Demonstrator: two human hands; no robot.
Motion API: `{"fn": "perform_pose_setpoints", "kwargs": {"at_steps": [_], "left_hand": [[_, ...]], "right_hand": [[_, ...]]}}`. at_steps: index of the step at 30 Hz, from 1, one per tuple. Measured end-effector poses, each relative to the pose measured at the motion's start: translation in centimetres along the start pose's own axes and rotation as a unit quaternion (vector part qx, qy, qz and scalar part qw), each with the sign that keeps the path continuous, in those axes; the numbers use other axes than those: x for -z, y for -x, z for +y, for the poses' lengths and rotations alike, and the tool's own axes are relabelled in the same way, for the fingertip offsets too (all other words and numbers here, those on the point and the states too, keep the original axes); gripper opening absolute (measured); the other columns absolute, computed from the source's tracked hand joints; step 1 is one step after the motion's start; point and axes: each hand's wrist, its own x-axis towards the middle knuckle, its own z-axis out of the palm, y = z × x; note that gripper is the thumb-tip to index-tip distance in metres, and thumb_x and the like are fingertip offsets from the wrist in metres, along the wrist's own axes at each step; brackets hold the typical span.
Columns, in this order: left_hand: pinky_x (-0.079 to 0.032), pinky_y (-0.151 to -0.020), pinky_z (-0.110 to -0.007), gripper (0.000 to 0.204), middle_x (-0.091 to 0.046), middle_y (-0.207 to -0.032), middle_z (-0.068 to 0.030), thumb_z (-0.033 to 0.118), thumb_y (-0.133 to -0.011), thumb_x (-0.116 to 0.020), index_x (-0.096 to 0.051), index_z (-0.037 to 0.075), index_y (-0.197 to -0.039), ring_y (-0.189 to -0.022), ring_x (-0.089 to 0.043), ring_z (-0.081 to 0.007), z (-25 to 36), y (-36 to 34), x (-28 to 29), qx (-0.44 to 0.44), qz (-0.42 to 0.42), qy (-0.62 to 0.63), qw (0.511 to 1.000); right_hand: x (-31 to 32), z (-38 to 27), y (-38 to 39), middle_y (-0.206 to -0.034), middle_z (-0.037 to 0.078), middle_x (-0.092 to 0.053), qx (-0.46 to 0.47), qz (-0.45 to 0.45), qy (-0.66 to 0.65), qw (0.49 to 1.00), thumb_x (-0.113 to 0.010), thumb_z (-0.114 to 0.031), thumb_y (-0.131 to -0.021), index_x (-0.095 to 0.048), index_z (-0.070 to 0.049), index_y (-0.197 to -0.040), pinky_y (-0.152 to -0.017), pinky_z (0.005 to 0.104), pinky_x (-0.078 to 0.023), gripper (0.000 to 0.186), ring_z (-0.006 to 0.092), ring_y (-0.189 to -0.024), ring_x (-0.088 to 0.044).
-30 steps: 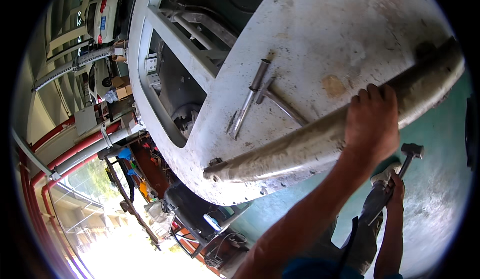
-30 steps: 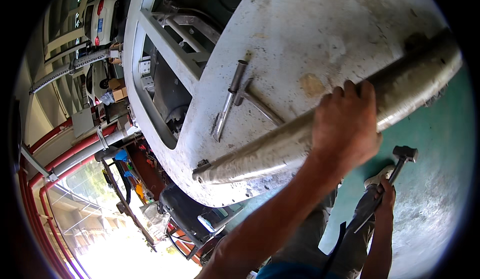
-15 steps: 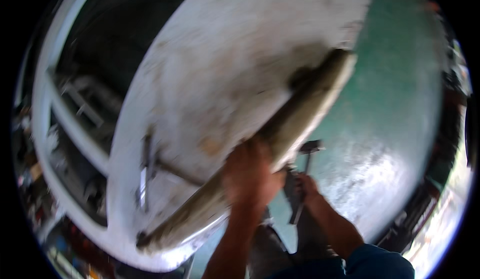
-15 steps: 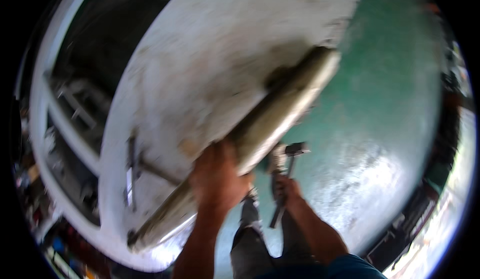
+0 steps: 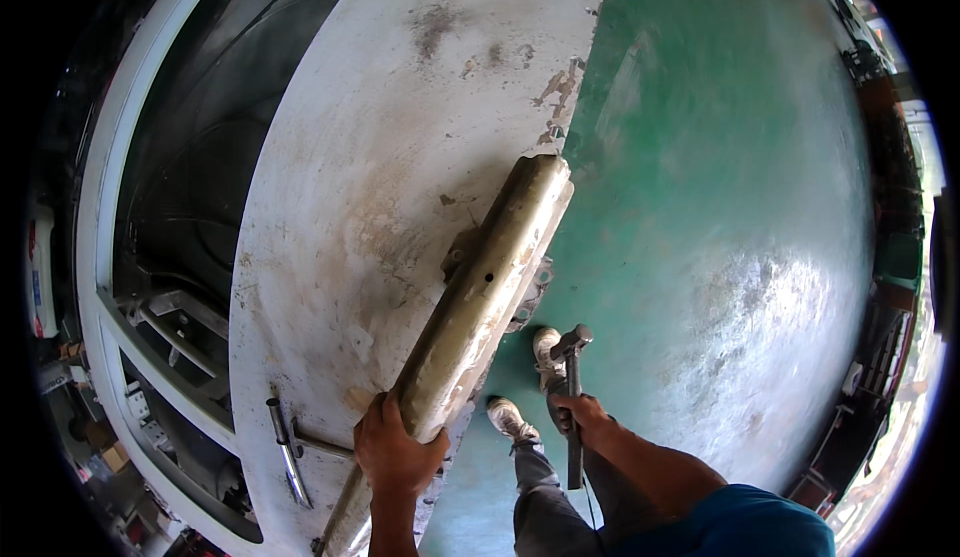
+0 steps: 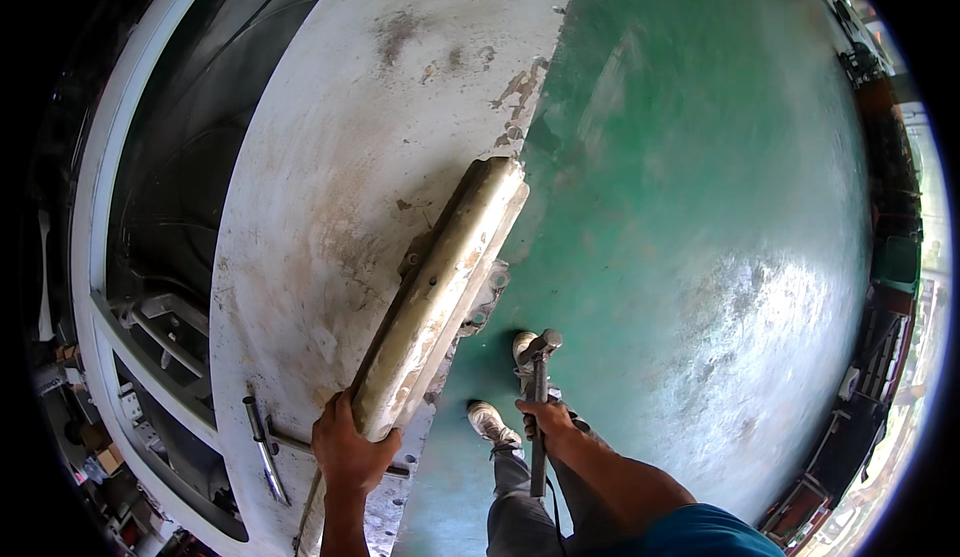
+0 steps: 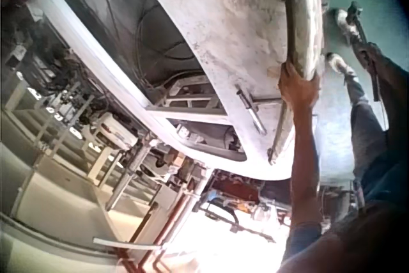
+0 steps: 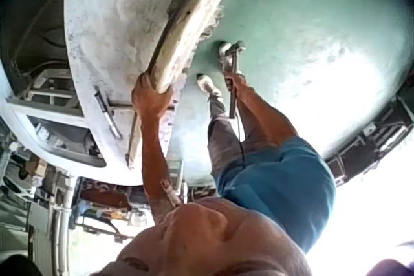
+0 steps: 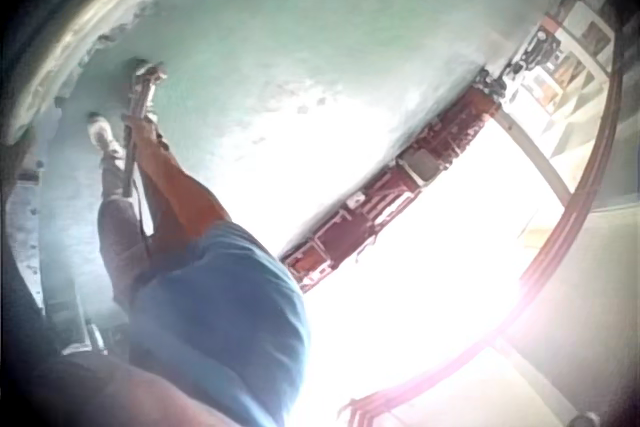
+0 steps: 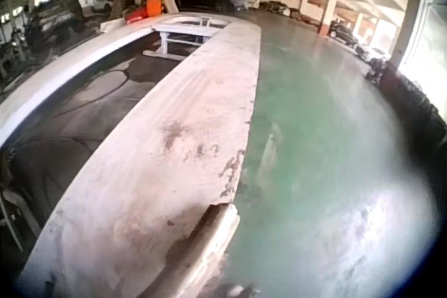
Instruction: The person uses a hammer and a metal bar to repeatedly strike and pry a metal trim piece on a white car body shell. The person repositions the bar and hammer multiple times to work along the length of the trim, then briefly walks around the workshop before returning to the car.
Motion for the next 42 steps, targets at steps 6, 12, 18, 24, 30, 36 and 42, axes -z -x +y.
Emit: {"fn": "perform_pose_setpoints", "kwargs": {"at_steps": [6,12,18,24,30,36,42], "left_hand": [[-0.046,-0.092,-0.051,0.085,-0.061,-0.119,-0.0208,0.022,-0.055,-0.084,-0.050,0.001,-0.130,-0.105,-0.059,-0.0410,-1.5,-0.9,0.8,0.062,-0.015,0.031,0.997],[-0.050,-0.088,-0.049,0.078,-0.065,-0.109,-0.0222,0.020,-0.056,-0.083,-0.053,-0.002,-0.125,-0.098,-0.063,-0.0422,-0.4,-2.6,0.3,0.040,0.006,0.049,0.998],[-0.051,-0.087,-0.048,0.073,-0.065,-0.108,-0.0239,0.018,-0.060,-0.082,-0.053,-0.003,-0.124,-0.097,-0.065,-0.0415,-0.9,-1.8,0.6,0.030,-0.001,0.054,0.998],[-0.051,-0.088,-0.047,0.072,-0.066,-0.110,-0.0231,0.020,-0.062,-0.083,-0.053,-0.002,-0.125,-0.100,-0.065,-0.0406,-1.0,-1.7,0.5,0.025,0.005,0.041,0.999],[-0.050,-0.091,-0.046,0.073,-0.063,-0.117,-0.0221,0.024,-0.064,-0.082,-0.053,0.000,-0.127,-0.105,-0.063,-0.0404,-1.0,-1.3,0.6,0.020,0.009,0.007,1.000],[-0.049,-0.091,-0.047,0.070,-0.063,-0.117,-0.0221,0.030,-0.067,-0.079,-0.054,0.001,-0.126,-0.106,-0.062,-0.0403,-1.2,-0.9,1.2,0.032,0.000,0.006,0.999],[-0.051,-0.088,-0.047,0.066,-0.067,-0.112,-0.0210,0.031,-0.068,-0.079,-0.056,0.002,-0.122,-0.101,-0.065,-0.0398,-1.3,-0.7,1.5,0.023,0.009,-0.006,1.000]], "right_hand": [[4.7,-3.5,0.3,-0.061,0.004,-0.054,0.038,0.092,0.014,0.995,-0.077,-0.013,-0.079,-0.059,-0.006,-0.073,-0.042,0.0330,-0.041,0.020,0.0167,-0.047,-0.052],[7.1,-5.8,-1.2,-0.058,0.002,-0.053,0.102,0.108,0.011,0.989,-0.075,-0.020,-0.082,-0.058,-0.006,-0.071,-0.043,0.0305,-0.039,0.025,0.0146,-0.045,-0.049],[0.7,-6.5,5.8,-0.055,0.001,-0.050,0.210,0.039,0.056,0.975,-0.073,-0.021,-0.082,-0.056,-0.003,-0.068,-0.044,0.0292,-0.038,0.028,0.0098,-0.047,-0.048],[-6.6,-8.1,12.0,-0.063,0.002,-0.055,0.363,-0.060,0.226,0.902,-0.073,-0.026,-0.086,-0.058,0.001,-0.087,-0.050,0.0310,-0.042,0.031,0.0088,-0.055,-0.051],[-10.1,-5.1,6.4,-0.071,0.022,-0.062,0.434,0.026,0.337,0.835,-0.069,-0.031,-0.083,-0.058,0.001,-0.088,-0.064,0.0463,-0.048,0.035,0.0401,-0.068,-0.062],[-11.6,-3.5,6.1,-0.077,0.022,-0.066,0.446,0.060,0.314,0.836,-0.070,-0.032,-0.082,-0.063,0.002,-0.092,-0.072,0.0450,-0.050,0.036,0.0387,-0.076,-0.065],[-10.8,-4.0,7.5,-0.067,0.014,-0.062,0.447,0.053,0.299,0.841,-0.072,-0.032,-0.081,-0.063,0.003,-0.088,-0.065,0.0403,-0.048,0.037,0.0245,-0.062,-0.060]]}}
